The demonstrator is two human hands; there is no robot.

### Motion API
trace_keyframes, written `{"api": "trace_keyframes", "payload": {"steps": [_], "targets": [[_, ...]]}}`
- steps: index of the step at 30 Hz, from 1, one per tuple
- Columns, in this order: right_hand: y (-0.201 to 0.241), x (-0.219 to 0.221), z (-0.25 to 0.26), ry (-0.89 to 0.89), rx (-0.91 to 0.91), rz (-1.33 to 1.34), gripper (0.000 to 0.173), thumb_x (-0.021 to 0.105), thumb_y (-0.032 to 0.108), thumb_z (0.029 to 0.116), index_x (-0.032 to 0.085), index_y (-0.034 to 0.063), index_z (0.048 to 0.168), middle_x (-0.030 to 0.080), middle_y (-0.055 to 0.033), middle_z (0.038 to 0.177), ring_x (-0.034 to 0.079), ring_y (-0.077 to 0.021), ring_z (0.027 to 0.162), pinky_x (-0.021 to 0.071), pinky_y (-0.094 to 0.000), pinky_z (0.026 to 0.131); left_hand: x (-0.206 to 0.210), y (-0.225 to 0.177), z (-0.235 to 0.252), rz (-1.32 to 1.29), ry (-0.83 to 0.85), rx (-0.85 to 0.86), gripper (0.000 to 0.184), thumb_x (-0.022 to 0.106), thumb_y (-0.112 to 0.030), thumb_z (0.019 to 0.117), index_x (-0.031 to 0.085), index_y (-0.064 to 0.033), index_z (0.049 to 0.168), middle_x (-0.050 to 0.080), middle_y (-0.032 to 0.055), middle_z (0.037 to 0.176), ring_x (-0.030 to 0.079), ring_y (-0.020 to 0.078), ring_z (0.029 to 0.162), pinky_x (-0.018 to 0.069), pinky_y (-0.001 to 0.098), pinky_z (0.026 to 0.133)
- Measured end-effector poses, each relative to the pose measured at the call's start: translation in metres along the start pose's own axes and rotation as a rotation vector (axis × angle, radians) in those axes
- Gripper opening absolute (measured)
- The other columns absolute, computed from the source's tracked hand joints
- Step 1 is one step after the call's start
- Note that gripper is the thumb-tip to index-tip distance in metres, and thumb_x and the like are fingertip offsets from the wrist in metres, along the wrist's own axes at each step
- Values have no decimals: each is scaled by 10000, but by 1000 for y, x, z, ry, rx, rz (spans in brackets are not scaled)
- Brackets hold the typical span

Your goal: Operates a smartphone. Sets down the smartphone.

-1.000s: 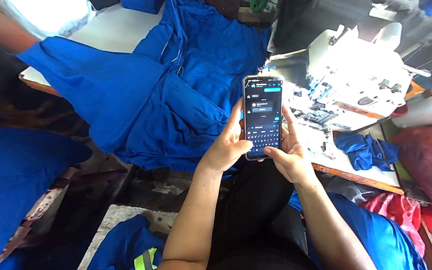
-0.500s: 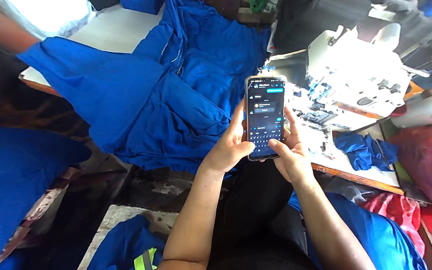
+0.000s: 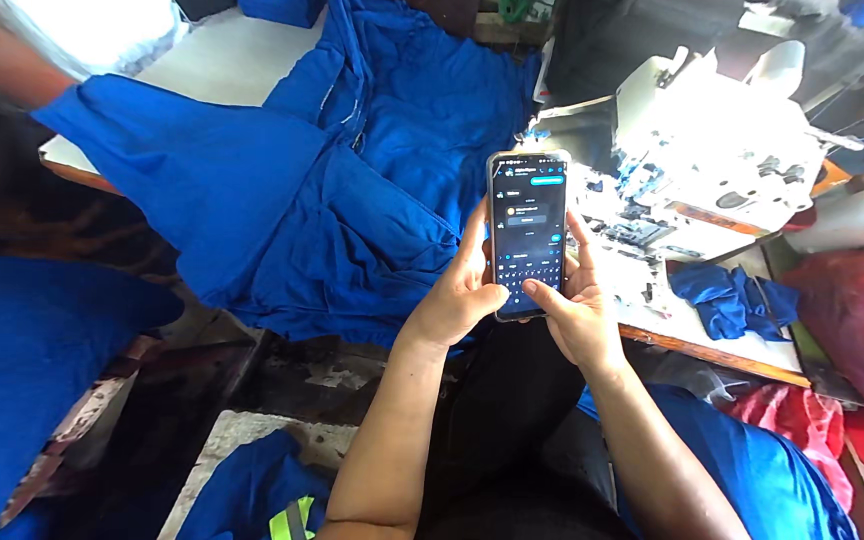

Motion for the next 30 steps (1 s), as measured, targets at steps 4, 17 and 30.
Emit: {"api": "trace_keyframes", "payload": {"steps": [4, 17, 30], "targets": [[-1, -2, -1, 5, -7, 20, 661, 511, 28, 1012, 331, 279, 1597, 669, -119, 1252, 729, -233, 999, 652, -389, 733, 0, 0, -1, -10, -2, -2, 1023, 541, 99, 806, 40, -273, 1617, 494, 92, 1458, 620, 222, 1201, 568, 422, 967], [-1, -2, -2, 114, 5, 28, 842, 481, -110, 914, 242, 280, 1621, 633, -116, 1320, 717, -241, 1034, 646, -407, 771, 0, -2, -2, -6, 3, 5, 991, 522, 110, 825, 60, -277, 1612, 510, 102, 1445, 637, 233, 1178, 578, 426, 948], [0, 1, -1, 40, -7, -15, 818, 632, -13, 926, 274, 257, 1610, 651, -123, 1288, 725, -250, 1019, 654, -391, 758, -1, 1, -1, -3, -17, 10, 1025, 537, 125, 814, 41, -268, 1620, 518, 93, 1437, 633, 211, 1184, 563, 406, 977]]}}
Point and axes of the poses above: each hand's wrist, its own z-axis towards the middle knuckle, its own x-axis out of the palm, y = z × x, the point moved 7 cm from there along z, towards the middle knuckle
